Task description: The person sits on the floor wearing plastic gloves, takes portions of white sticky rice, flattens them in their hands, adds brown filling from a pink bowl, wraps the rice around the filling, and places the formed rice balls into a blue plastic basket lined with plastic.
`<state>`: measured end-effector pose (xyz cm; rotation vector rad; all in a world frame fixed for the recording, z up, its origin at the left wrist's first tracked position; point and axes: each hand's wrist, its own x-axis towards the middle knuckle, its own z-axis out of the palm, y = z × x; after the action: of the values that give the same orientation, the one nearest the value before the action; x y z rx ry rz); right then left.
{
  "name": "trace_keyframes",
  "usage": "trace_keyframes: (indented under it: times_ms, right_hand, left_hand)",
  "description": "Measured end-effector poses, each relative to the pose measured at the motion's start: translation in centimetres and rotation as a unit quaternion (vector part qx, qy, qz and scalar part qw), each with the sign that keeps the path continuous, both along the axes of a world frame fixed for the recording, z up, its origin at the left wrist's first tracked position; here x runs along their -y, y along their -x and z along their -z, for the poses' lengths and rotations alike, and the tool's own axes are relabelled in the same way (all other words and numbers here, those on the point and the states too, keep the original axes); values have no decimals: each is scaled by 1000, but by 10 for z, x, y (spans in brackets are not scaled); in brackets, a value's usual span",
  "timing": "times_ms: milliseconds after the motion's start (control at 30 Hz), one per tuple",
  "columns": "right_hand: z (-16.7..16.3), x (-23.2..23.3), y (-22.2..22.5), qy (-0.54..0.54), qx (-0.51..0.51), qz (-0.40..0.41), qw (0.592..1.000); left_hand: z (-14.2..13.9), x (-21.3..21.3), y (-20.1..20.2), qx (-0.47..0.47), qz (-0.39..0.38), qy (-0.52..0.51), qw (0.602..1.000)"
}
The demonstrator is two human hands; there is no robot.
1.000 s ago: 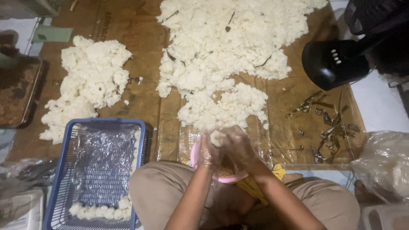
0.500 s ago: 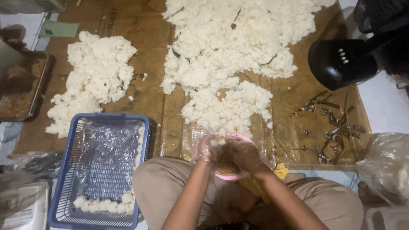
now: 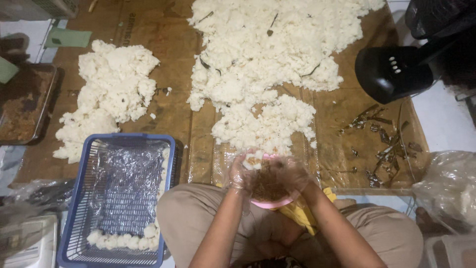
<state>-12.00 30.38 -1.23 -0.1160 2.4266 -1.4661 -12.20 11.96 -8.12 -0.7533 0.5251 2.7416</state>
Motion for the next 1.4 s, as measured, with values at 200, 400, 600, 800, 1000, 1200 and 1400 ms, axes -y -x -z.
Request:
trace_keyframes:
  times_ms: [200, 400, 600, 800, 1000, 1200, 1400]
  right_hand:
    - [-37, 27, -12, 177, 4, -3, 984]
    - [-31, 28, -6, 97, -126, 81, 984]
    - [-24, 19, -18, 378, 102, 185, 901]
    - [-35, 23, -24, -8, -300, -12, 954]
    - [-31, 31, -13, -76, -293, -79, 950]
    - [19, 31, 15, -82, -184, -76, 977]
    - [48, 59, 30, -500, -430, -101, 745]
  left_hand:
    - [-53, -22, -18, 170, 93, 115, 974]
    - [-74, -30, -13, 64, 8, 14, 998]
    - [-21, -42, 2, 94, 9, 119, 988]
    - [-32, -46, 6, 81, 79, 36, 993]
    - [-97, -30, 0, 136, 155, 274, 939]
    - [-118, -27, 5, 87, 112, 283, 949]
    - [-94, -17, 5, 114, 86, 274, 951]
